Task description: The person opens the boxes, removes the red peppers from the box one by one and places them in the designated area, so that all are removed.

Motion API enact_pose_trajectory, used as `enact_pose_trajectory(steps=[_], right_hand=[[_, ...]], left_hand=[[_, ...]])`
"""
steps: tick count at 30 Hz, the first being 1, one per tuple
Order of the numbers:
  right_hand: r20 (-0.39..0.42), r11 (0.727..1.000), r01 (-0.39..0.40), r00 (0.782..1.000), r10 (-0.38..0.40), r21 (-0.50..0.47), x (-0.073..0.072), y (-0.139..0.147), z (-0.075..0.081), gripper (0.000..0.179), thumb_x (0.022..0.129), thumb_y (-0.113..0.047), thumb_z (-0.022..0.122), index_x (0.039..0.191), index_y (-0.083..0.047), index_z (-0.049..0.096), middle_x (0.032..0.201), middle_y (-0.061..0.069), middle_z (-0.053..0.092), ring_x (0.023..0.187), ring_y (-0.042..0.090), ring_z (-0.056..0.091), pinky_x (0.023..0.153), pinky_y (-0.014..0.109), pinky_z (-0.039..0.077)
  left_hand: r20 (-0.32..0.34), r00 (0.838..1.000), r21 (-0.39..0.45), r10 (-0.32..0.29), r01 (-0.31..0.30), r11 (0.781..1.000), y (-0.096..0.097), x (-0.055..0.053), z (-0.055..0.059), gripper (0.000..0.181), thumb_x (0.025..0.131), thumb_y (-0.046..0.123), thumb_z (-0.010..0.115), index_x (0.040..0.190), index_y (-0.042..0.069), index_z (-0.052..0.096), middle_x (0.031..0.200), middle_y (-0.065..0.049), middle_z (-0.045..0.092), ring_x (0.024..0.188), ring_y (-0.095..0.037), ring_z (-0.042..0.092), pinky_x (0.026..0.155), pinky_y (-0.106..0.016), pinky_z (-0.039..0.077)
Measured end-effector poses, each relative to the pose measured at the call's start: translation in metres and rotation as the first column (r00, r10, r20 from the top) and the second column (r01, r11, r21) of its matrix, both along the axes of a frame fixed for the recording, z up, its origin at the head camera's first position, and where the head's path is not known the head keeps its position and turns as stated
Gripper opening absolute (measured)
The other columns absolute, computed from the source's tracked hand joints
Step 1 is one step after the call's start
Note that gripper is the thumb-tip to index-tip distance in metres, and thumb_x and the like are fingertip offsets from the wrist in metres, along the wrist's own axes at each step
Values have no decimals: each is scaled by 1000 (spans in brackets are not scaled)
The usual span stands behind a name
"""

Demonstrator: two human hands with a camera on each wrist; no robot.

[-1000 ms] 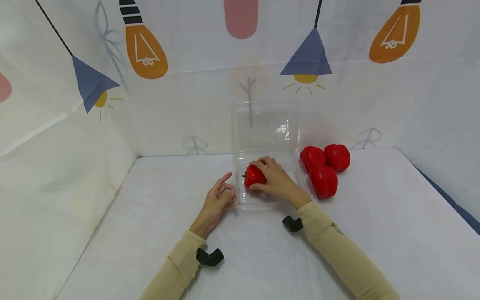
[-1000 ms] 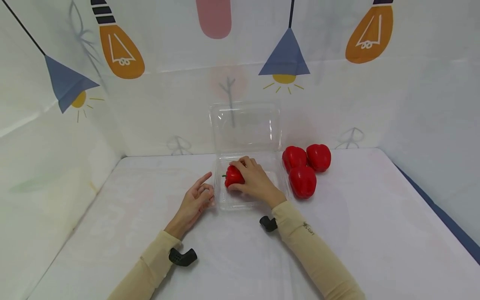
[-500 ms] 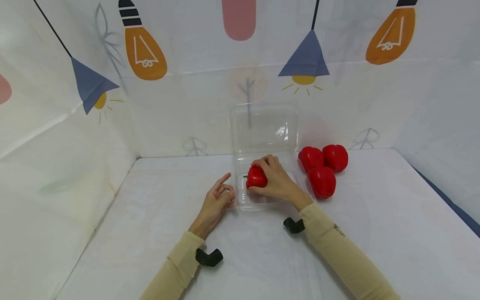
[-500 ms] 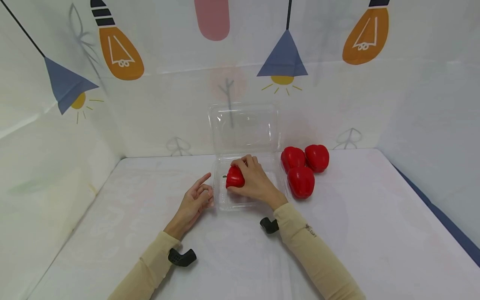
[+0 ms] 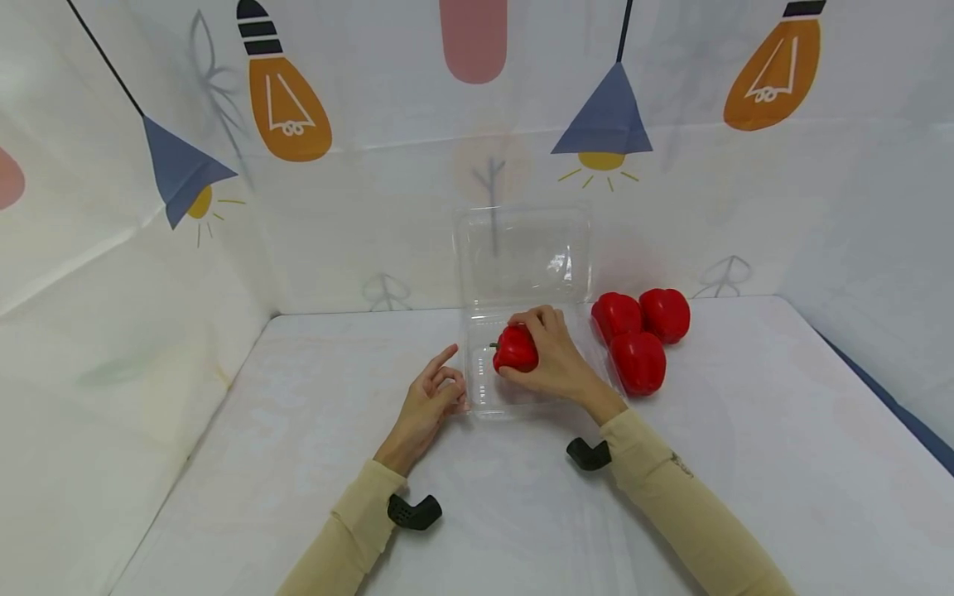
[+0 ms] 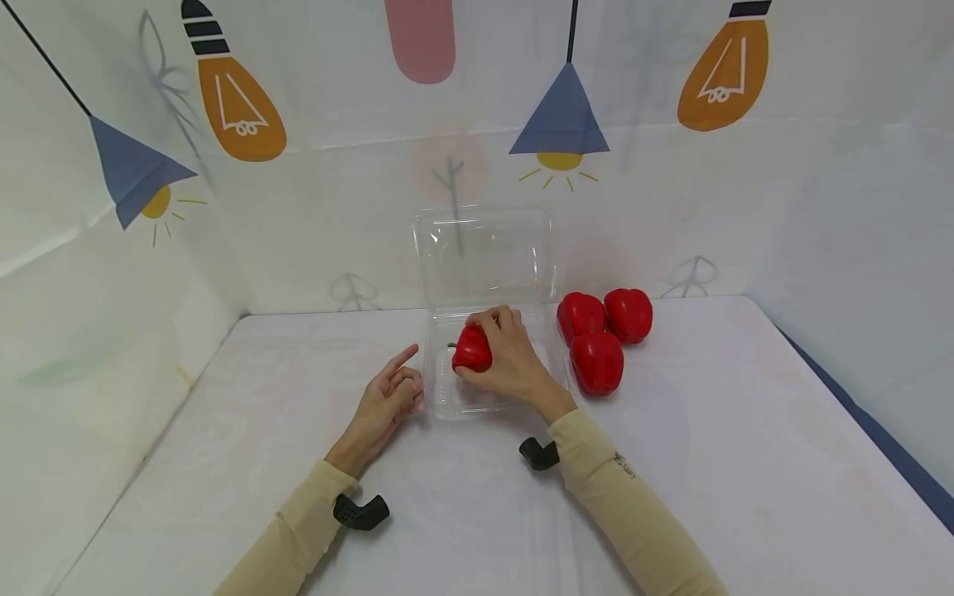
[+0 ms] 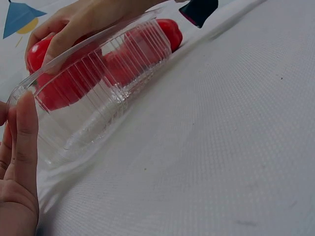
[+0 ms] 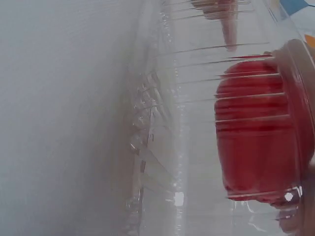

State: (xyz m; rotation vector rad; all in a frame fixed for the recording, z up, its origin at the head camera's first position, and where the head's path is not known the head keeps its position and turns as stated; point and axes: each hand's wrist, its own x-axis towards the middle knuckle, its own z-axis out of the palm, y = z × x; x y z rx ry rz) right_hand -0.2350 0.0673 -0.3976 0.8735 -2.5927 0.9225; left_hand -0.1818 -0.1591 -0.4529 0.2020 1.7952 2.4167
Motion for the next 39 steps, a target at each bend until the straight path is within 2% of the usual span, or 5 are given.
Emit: enact_pose_trajectory(steps=[12, 21, 27, 39], right_hand=[[24, 1000, 21, 999, -22, 4, 3, 12, 1, 67, 69, -32, 80, 124, -18, 45, 122, 7, 44, 119, 25, 38, 84, 44, 55], [13, 999, 34, 999, -34, 12, 6, 23, 2, 69, 68, -33, 81, 126, -20, 46, 123, 6, 44, 118, 24, 41, 83, 43, 56], [45, 999, 48, 998, -48, 11, 10, 32, 5, 72, 68, -34, 81, 129, -23, 45, 126, 5, 43, 118, 25, 43, 81, 45, 56], [86, 997, 58, 995, -53, -55, 14, 48, 11, 69, 71, -36, 80, 130, -30, 45, 128, 2, 42, 119, 23, 44, 82, 45, 56]], left_hand=[[-25, 1000, 8, -1, 2, 1000, 1, 1, 0, 68, 90, 1, 59, 149, 13, 27, 92, 2, 51, 67, -5, 55, 61, -18, 53], [-22, 1000, 20, -10, 11, 1000, 1, 1, 1, 69, 90, -3, 55, 149, 12, 24, 91, 2, 50, 68, -5, 54, 61, -18, 53], [-27, 1000, 31, -13, 14, 999, 2, 2, 1, 69, 89, -2, 57, 149, 10, 24, 92, 2, 49, 68, -6, 54, 61, -18, 52], [-93, 995, 19, -21, 23, 1000, 0, 1, -3, 71, 89, 3, 60, 149, 6, 21, 92, 1, 51, 65, -6, 56, 59, -18, 52]])
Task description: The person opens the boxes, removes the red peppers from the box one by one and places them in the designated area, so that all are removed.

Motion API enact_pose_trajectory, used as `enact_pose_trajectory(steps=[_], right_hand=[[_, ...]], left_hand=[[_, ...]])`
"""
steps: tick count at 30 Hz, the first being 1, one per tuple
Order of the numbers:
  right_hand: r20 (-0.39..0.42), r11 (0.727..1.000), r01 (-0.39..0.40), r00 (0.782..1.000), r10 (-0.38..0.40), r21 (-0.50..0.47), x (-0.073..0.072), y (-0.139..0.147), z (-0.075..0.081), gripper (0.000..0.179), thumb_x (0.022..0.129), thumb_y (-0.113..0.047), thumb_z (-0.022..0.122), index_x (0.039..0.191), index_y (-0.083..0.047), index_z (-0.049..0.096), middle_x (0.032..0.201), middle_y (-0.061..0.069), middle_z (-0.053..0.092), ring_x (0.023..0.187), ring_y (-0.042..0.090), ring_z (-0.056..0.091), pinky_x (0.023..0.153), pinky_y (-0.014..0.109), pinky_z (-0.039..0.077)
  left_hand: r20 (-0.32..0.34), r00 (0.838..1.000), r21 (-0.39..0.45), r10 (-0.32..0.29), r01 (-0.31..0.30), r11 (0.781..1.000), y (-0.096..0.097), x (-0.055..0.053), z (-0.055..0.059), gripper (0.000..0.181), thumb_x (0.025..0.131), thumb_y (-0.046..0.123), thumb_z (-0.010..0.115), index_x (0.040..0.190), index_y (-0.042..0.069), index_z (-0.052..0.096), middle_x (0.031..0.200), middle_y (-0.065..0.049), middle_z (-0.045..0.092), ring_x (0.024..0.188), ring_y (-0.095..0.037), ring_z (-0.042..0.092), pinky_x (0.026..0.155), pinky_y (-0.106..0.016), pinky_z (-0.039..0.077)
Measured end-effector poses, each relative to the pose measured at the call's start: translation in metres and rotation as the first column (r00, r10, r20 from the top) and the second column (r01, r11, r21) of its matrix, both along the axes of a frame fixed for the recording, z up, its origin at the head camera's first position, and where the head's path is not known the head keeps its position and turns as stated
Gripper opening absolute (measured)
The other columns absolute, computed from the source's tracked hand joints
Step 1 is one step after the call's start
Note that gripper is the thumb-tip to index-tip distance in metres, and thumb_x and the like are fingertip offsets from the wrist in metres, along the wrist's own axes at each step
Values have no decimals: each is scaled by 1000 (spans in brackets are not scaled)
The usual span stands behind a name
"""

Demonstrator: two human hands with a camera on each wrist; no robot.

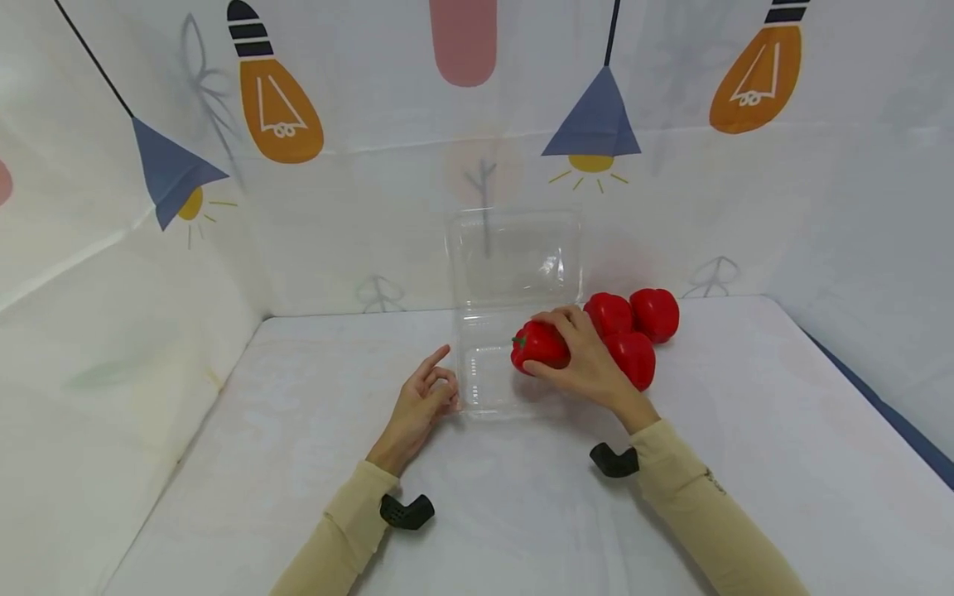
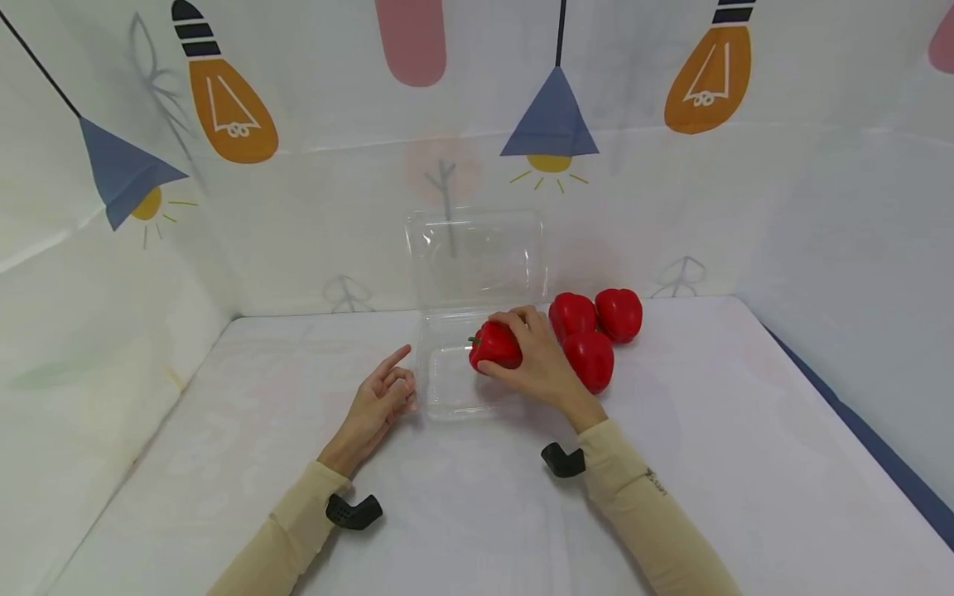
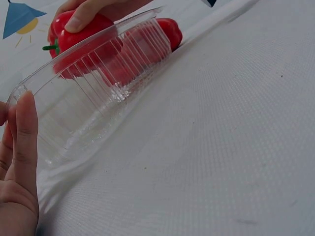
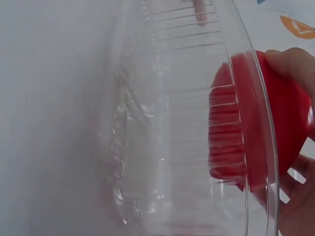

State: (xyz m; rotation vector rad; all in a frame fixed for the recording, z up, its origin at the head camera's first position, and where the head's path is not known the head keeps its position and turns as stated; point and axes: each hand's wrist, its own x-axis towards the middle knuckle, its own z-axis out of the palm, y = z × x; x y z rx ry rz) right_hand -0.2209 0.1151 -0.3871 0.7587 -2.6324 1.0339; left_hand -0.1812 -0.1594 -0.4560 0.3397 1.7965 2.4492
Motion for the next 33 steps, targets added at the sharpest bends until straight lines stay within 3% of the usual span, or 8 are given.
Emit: enact_pose_trajectory(steps=[7, 13, 18, 26, 33], right_hand=[[9, 1000, 6, 1000, -6, -9, 4, 10, 5, 70, 71, -37, 80, 132, -31, 46, 131, 0, 43, 121, 22, 42, 83, 47, 56], [26, 998, 12, 1000, -11, -54, 9, 17, 10, 68, 74, -36, 79, 133, -30, 46, 130, -1, 44, 121, 21, 43, 84, 48, 55], [28, 997, 13, 1000, -10, -80, 12, 24, 15, 66, 76, -33, 78, 133, -28, 46, 129, -1, 45, 119, 19, 44, 86, 47, 55], [65, 986, 80, 995, -71, -143, 16, 41, 28, 61, 80, -36, 74, 134, -31, 45, 133, -1, 43, 122, 22, 42, 88, 53, 52], [56, 982, 107, 993, -99, -158, 15, 59, 32, 62, 80, -38, 73, 135, -30, 44, 129, -5, 45, 119, 18, 43, 85, 50, 53]], left_hand=[[71, 997, 5, 20, -21, 1000, 1, 0, 1, 66, 91, -2, 56, 149, 10, 26, 92, 3, 51, 69, -6, 55, 60, -17, 52], [88, 996, 9, -6, 6, 1000, 1, 1, 2, 64, 92, -1, 55, 149, 9, 26, 92, 4, 53, 71, -5, 55, 62, -17, 53], [118, 993, 40, -20, 16, 999, 0, 1, 2, 55, 93, 1, 54, 144, 7, 35, 91, 4, 57, 72, -5, 56, 63, -19, 55], [174, 984, 63, -37, 26, 998, -3, 1, 4, 49, 92, 7, 59, 137, 0, 40, 94, 1, 63, 71, -4, 61, 65, -18, 55], [194, 979, 92, -57, 40, 995, -4, 3, 4, 23, 93, 5, 55, 115, 5, 47, 79, 6, 60, 66, -3, 59, 62, -18, 55]])
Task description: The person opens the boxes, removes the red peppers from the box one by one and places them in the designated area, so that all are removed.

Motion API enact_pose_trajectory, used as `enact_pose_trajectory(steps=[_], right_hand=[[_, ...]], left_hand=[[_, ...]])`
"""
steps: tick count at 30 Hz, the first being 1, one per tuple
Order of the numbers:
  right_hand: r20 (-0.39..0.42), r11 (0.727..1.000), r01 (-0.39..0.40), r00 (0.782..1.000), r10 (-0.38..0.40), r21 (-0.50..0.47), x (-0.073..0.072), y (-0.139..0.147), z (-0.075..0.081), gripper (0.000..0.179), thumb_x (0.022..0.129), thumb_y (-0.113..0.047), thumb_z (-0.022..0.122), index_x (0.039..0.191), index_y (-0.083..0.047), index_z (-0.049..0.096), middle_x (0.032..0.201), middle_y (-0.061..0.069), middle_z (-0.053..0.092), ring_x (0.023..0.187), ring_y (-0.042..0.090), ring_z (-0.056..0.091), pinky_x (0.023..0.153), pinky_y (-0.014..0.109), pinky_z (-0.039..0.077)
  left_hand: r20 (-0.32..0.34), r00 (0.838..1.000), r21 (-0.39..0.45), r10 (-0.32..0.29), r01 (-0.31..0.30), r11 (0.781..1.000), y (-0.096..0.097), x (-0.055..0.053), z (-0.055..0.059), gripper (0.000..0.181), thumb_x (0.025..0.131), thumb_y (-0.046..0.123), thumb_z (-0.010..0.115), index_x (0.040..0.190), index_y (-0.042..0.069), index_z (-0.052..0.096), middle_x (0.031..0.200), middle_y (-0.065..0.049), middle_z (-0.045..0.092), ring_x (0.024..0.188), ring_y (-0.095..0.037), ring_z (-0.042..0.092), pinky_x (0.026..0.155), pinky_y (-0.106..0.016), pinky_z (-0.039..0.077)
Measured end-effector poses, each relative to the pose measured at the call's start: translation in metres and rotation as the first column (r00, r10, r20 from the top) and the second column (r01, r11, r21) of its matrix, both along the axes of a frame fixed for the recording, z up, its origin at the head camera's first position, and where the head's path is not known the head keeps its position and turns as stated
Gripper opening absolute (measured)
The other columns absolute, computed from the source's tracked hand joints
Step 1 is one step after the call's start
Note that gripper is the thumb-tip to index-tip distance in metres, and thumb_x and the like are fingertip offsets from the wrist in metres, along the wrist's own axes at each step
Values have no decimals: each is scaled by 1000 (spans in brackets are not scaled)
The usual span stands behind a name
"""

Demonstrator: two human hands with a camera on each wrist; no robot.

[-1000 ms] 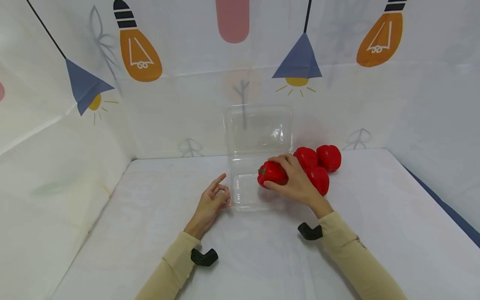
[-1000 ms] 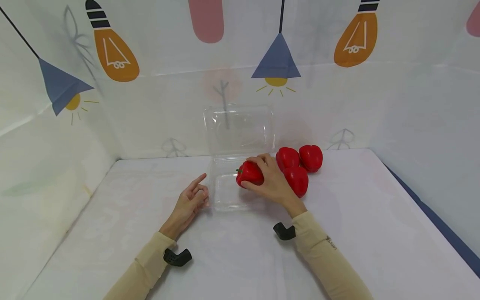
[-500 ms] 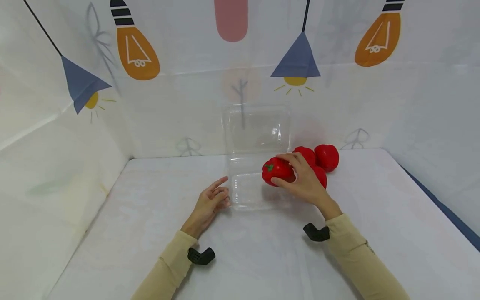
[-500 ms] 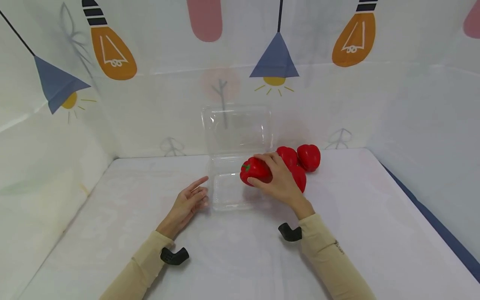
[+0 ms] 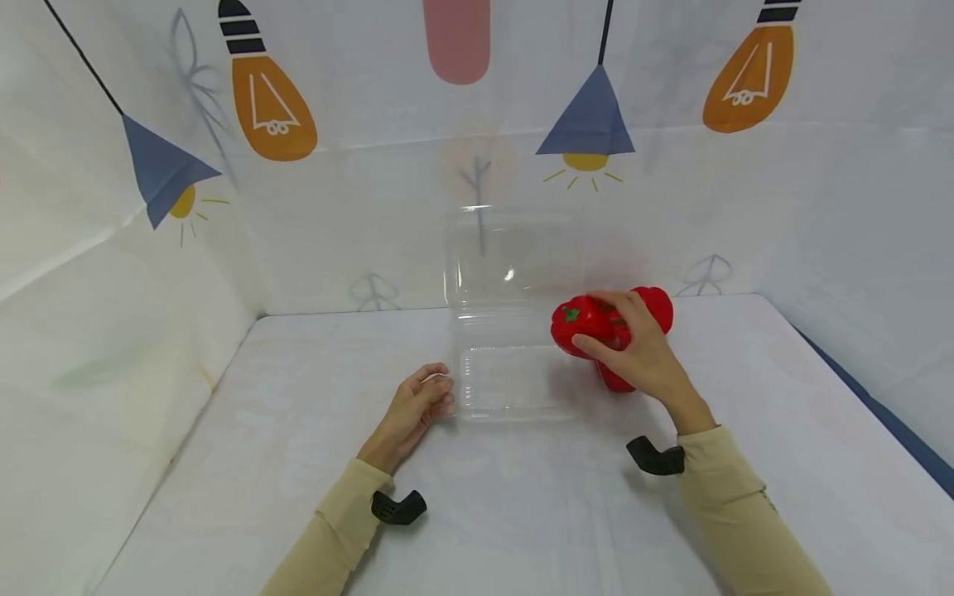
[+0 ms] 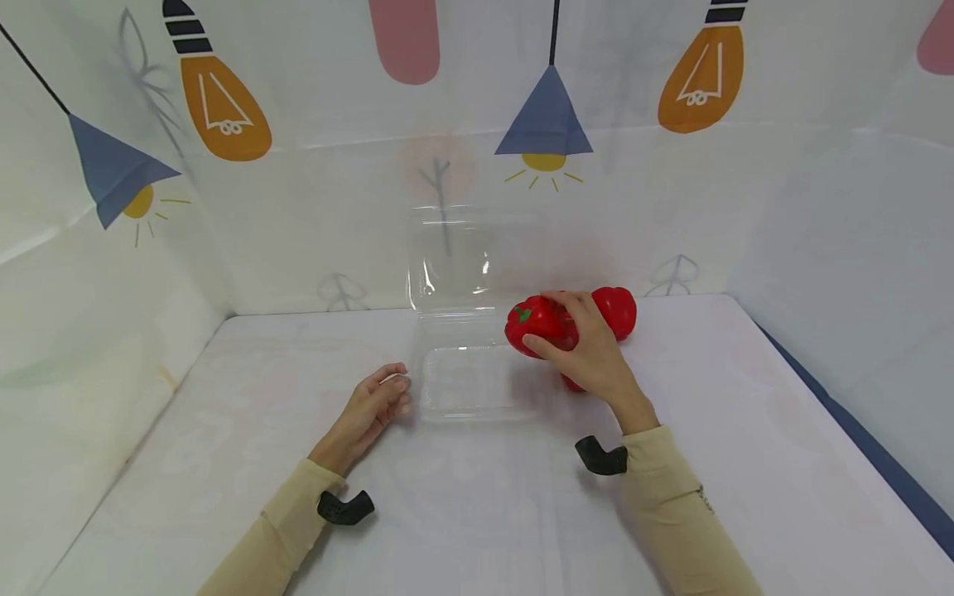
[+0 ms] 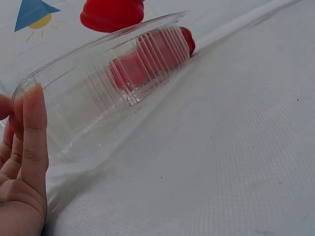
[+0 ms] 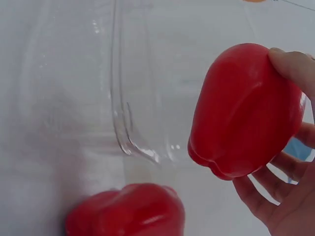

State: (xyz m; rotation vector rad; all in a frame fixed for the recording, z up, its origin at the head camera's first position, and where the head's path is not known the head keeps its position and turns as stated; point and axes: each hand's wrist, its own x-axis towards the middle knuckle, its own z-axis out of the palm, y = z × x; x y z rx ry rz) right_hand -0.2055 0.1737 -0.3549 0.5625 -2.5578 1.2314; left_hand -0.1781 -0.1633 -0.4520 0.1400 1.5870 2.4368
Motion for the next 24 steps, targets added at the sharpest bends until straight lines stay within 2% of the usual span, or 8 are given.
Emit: enact_pose_trajectory(steps=[3, 6, 10, 13, 18, 24], right_hand=[[14, 1000, 16, 1000, -16, -3, 0, 8, 4, 64, 80, -38, 73, 136, -30, 43, 128, -3, 45, 115, 20, 46, 83, 48, 54], [21, 999, 40, 999, -40, 15, 0, 19, 9, 65, 82, -36, 72, 138, -26, 41, 129, 0, 45, 113, 22, 47, 83, 46, 53], [43, 996, 84, 995, -86, 39, 0, 39, 15, 64, 85, -34, 69, 140, -23, 40, 132, 2, 45, 115, 20, 44, 87, 29, 47], [92, 991, 120, 988, -125, 58, -1, 55, 18, 65, 87, -36, 66, 143, -23, 37, 136, 5, 43, 119, 23, 42, 88, 26, 44], [149, 985, 156, 975, -166, 74, -1, 72, 20, 69, 87, -41, 64, 145, -19, 32, 139, 12, 40, 122, 33, 39, 92, 44, 46], [180, 981, 171, 966, -184, 86, 0, 80, 21, 70, 88, -46, 60, 146, -18, 30, 140, 15, 39, 123, 36, 39, 93, 53, 47]], left_hand=[[-13, 1000, 6, -4, 4, 1000, 0, 1, 1, 12, 94, 4, 52, 104, 9, 49, 76, 7, 56, 64, -3, 56, 59, -18, 53], [-22, 1000, 0, -8, 8, 1000, 0, 1, 2, 8, 94, 3, 50, 97, 11, 50, 75, 6, 54, 63, -3, 55, 58, -18, 52], [-9, 999, -18, 32, -32, 999, 1, 1, 2, 9, 92, 2, 50, 92, 11, 51, 74, 5, 55, 62, -4, 55, 57, -19, 53], [-3, 997, -39, 72, -72, 997, 2, 1, 2, 8, 91, 3, 52, 90, 11, 53, 73, 4, 56, 62, -4, 56, 57, -19, 53], [-14, 996, -49, 83, -84, 995, 3, 0, 2, 7, 92, 4, 52, 90, 11, 53, 72, 4, 56, 63, -4, 56, 58, -18, 53], [-5, 995, -23, 101, -101, 995, 4, 0, 2, 6, 93, 4, 51, 93, 10, 51, 72, 4, 54, 61, -4, 55, 57, -17, 51]])
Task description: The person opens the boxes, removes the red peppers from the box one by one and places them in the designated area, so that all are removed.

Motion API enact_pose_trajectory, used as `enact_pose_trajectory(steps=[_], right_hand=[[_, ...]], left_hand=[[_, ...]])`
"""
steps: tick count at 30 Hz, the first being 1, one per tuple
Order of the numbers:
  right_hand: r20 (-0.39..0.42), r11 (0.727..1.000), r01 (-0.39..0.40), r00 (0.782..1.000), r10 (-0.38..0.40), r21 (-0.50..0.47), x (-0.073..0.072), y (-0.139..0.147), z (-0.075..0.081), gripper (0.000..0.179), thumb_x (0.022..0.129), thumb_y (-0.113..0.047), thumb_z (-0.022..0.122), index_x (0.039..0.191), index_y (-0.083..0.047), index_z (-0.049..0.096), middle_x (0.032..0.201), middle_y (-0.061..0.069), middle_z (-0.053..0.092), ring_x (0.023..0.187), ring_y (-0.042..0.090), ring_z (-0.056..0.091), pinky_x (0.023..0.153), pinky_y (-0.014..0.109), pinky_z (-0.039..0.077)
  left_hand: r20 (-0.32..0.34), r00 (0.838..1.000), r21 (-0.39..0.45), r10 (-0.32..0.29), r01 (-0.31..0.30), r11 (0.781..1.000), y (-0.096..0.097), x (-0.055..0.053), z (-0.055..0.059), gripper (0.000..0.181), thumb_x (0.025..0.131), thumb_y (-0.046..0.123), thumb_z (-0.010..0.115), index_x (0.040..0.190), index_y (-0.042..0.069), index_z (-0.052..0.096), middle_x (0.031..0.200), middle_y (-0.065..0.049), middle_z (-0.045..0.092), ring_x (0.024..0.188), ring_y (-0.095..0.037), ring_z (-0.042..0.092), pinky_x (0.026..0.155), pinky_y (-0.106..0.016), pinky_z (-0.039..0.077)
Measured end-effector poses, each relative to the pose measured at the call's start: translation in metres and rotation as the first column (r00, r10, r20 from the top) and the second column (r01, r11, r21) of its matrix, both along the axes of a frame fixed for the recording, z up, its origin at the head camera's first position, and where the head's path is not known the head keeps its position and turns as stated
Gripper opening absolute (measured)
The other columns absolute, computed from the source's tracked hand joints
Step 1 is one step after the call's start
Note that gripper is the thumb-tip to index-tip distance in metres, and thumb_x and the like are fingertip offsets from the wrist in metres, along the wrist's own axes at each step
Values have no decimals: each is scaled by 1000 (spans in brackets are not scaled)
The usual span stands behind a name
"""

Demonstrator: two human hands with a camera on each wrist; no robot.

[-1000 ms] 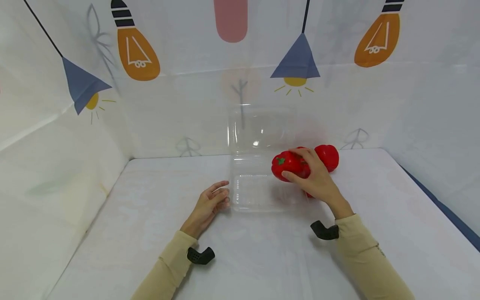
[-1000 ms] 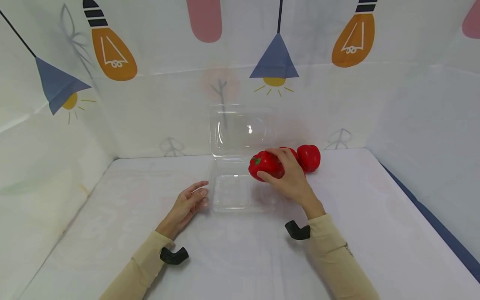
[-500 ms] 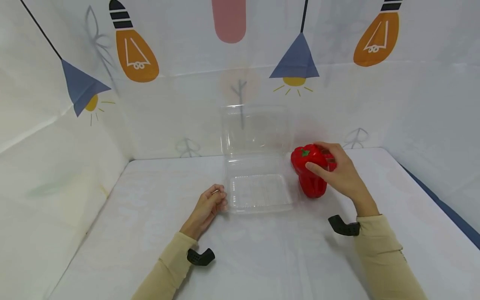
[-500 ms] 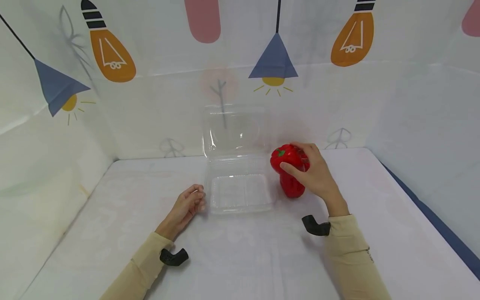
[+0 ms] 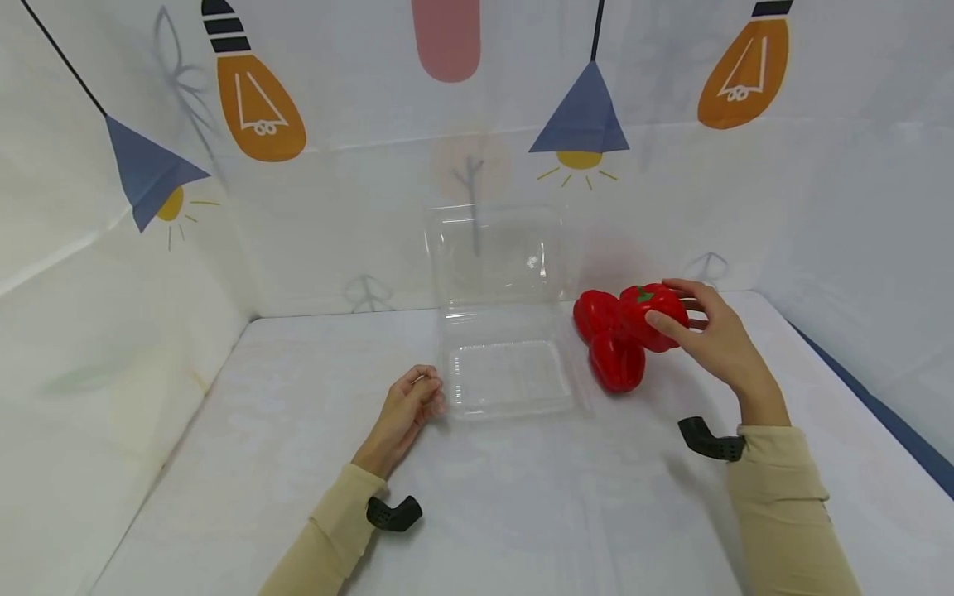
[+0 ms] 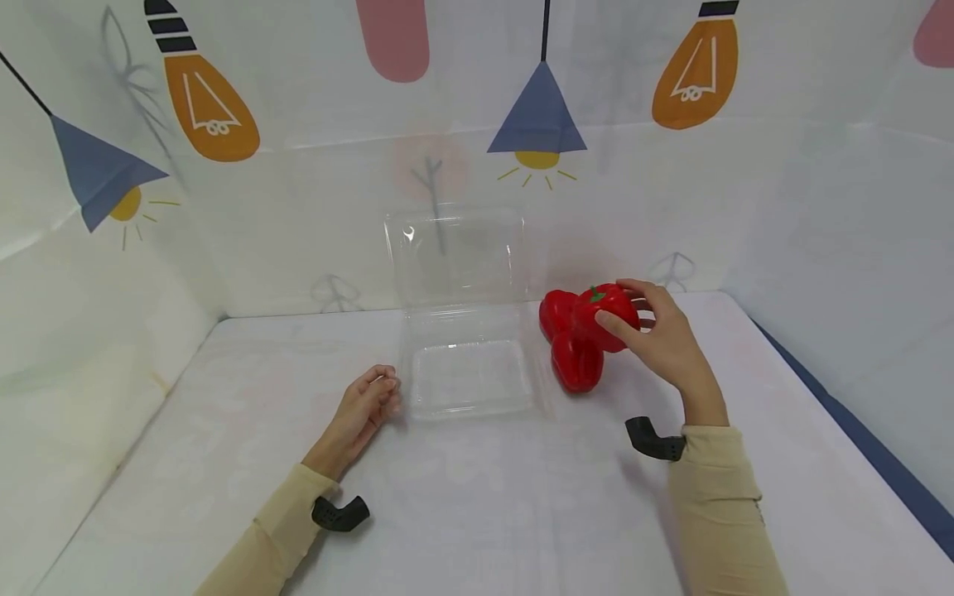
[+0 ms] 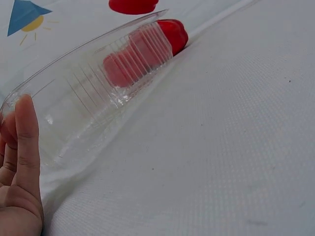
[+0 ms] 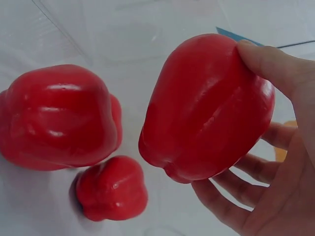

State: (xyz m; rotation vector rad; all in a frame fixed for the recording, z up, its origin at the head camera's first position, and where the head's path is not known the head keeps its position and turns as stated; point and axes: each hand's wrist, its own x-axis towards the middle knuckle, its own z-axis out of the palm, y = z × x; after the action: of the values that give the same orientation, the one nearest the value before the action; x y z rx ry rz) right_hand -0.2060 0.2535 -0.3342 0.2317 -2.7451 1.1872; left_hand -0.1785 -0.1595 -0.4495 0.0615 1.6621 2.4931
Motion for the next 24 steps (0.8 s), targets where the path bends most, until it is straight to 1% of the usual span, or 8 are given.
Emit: enact_pose_trajectory(steps=[5, 9, 14, 17, 20, 24], right_hand=[[43, 1000, 17, 999, -16, -9, 0, 6, 0, 73, 89, -49, 58, 147, -17, 27, 142, 20, 35, 124, 44, 37, 88, 59, 49], [76, 999, 30, 997, -29, -12, -1, 13, -3, 74, 89, -53, 56, 148, -19, 27, 144, 20, 35, 124, 44, 36, 87, 58, 50], [96, 999, 40, 995, -39, -14, -3, 20, -5, 74, 89, -54, 53, 148, -19, 26, 144, 20, 33, 125, 44, 34, 84, 55, 52], [102, 999, 50, 994, -48, -16, -2, 23, -6, 74, 90, -54, 52, 148, -17, 26, 145, 21, 32, 126, 44, 33, 84, 55, 52], [114, 998, 53, 992, -50, -19, -2, 25, -6, 74, 90, -54, 51, 147, -14, 27, 145, 22, 31, 126, 46, 33, 86, 59, 50], [157, 999, 52, 986, -49, -14, -2, 27, -8, 75, 91, -57, 48, 147, -11, 27, 145, 23, 32, 127, 47, 33, 91, 62, 45]], left_hand=[[9, 1000, 24, 4, -4, 1000, 0, 0, 1, 8, 94, 5, 49, 92, 12, 51, 76, 5, 54, 63, -4, 54, 57, -16, 50], [14, 1000, 32, 6, -6, 999, 0, 1, 2, 8, 95, 6, 48, 92, 13, 51, 78, 5, 54, 64, -3, 53, 57, -16, 50], [16, 1000, 40, 2, -3, 999, 0, 1, 1, 7, 95, 6, 48, 93, 13, 50, 80, 5, 52, 64, -3, 52, 56, -15, 49], [11, 1000, 40, -3, 2, 999, 0, 1, 1, 6, 94, 7, 49, 94, 12, 49, 80, 5, 52, 63, -4, 52, 56, -16, 49], [10, 1000, 44, -8, 7, 999, 0, 0, 0, 4, 94, 8, 51, 96, 11, 49, 80, 5, 52, 63, -4, 52, 56, -16, 49], [16, 1000, 53, -4, 3, 999, 0, 0, 0, 5, 93, 7, 51, 96, 8, 48, 80, 4, 52, 63, -4, 52, 56, -16, 49]])
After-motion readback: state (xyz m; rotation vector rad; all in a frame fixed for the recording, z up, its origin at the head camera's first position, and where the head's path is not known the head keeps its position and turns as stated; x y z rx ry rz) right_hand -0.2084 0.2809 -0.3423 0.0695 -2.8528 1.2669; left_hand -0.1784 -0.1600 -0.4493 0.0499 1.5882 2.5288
